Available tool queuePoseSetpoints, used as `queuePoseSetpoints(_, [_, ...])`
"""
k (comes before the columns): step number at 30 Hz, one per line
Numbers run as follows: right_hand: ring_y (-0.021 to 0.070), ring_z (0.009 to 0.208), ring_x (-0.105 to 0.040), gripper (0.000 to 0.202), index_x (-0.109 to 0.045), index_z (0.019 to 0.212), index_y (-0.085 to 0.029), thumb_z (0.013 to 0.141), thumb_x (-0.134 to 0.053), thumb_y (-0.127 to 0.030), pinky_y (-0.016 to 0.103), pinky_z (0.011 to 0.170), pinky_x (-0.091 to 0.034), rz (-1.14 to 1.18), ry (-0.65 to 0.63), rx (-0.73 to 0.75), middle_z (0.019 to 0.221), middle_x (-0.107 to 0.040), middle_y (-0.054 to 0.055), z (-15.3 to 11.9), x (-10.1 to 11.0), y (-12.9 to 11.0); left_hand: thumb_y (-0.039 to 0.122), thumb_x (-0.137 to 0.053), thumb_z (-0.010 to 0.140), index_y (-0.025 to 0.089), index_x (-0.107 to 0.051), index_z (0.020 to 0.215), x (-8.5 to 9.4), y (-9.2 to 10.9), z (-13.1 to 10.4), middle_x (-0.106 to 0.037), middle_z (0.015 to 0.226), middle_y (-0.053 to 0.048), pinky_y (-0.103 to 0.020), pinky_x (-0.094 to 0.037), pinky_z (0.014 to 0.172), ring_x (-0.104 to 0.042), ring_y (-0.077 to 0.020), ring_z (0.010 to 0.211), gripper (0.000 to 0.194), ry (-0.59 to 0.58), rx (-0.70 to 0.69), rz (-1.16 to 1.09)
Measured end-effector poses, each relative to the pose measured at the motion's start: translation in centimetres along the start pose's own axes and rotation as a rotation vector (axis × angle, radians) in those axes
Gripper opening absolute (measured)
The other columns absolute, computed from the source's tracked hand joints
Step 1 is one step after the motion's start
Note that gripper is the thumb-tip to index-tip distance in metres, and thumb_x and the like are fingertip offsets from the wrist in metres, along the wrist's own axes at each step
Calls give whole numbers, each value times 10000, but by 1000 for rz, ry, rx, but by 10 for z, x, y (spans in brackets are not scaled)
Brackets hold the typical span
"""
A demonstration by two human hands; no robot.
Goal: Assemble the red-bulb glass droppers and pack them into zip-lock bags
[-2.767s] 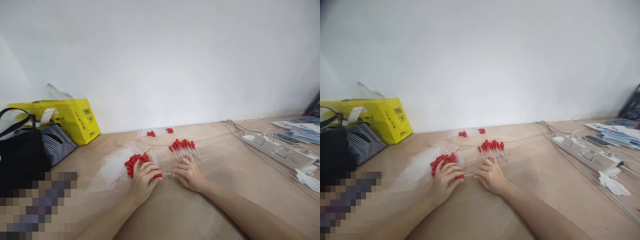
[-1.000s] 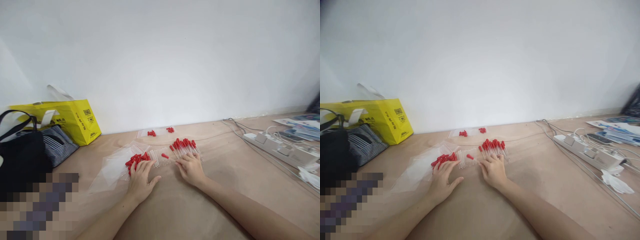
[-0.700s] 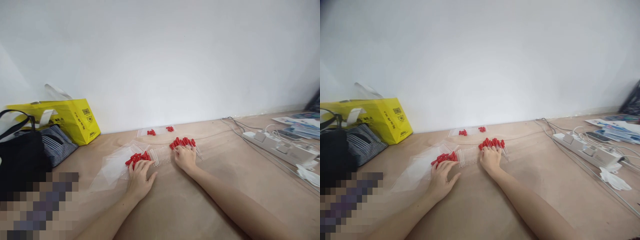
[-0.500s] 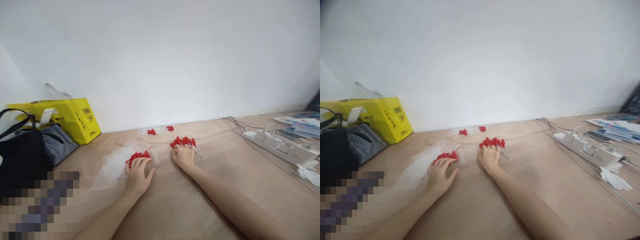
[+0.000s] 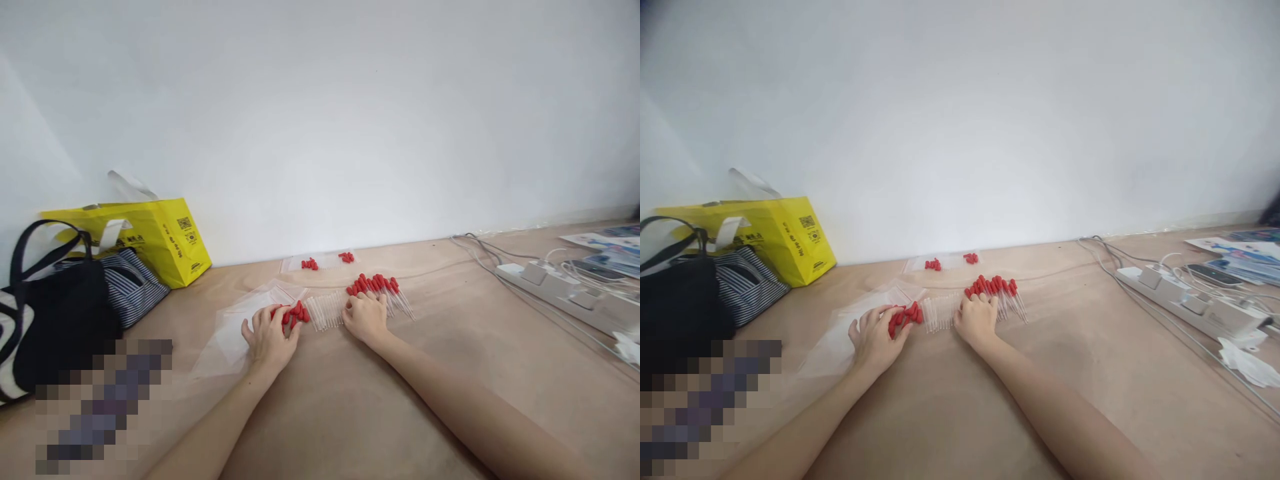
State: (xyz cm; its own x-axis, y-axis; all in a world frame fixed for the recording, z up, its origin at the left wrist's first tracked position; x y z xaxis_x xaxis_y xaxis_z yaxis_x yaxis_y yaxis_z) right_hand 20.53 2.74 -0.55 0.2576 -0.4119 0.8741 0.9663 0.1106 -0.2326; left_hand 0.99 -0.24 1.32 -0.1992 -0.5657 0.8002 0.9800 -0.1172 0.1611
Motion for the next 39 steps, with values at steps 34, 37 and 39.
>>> queuePoseSetpoints(34, [161, 740, -470, 106, -577, 713, -196, 781, -526, -260, 283, 653, -254, 225, -75, 393, 709, -584, 14, -40, 20, 37, 269, -485, 767, 204, -657, 655, 1, 24, 27, -598, 1033, -80, -535, -174, 937, -422, -278, 1068, 215, -17, -176, 86])
queuePoseSetpoints(37, [161, 745, -465, 125, -586, 717, -203, 789, -529, -288, 288, 663, -261, 230, -96, 440, 715, -583, 15, -46, 24, 45, 261, -495, 779, 216, -633, 665, 10, 42, 2, -607, 1012, -33, -469, -234, 946, -458, -230, 1036, 184, -61, -488, -116])
queuePoseSetpoints(39, [159, 746, -465, 129, -588, 714, -203, 790, -528, -289, 288, 664, -267, 243, -116, 451, 719, -584, 16, -47, 26, 48, 251, -508, 775, 216, -618, 668, 15, 49, -15, -620, 964, -20, -480, -225, 954, -476, -224, 1012, 157, -84, -643, -245])
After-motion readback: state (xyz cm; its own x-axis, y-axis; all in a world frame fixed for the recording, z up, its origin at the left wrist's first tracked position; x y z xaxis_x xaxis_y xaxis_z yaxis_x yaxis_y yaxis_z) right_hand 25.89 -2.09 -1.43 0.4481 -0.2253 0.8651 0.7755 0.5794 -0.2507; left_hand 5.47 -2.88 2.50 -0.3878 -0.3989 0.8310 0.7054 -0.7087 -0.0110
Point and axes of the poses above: each hand's wrist, its own z-axis towards the middle knuckle, its own x-axis out of the back of the hand, y = z × x, the point moved 4 cm from there along z, towards the middle knuckle
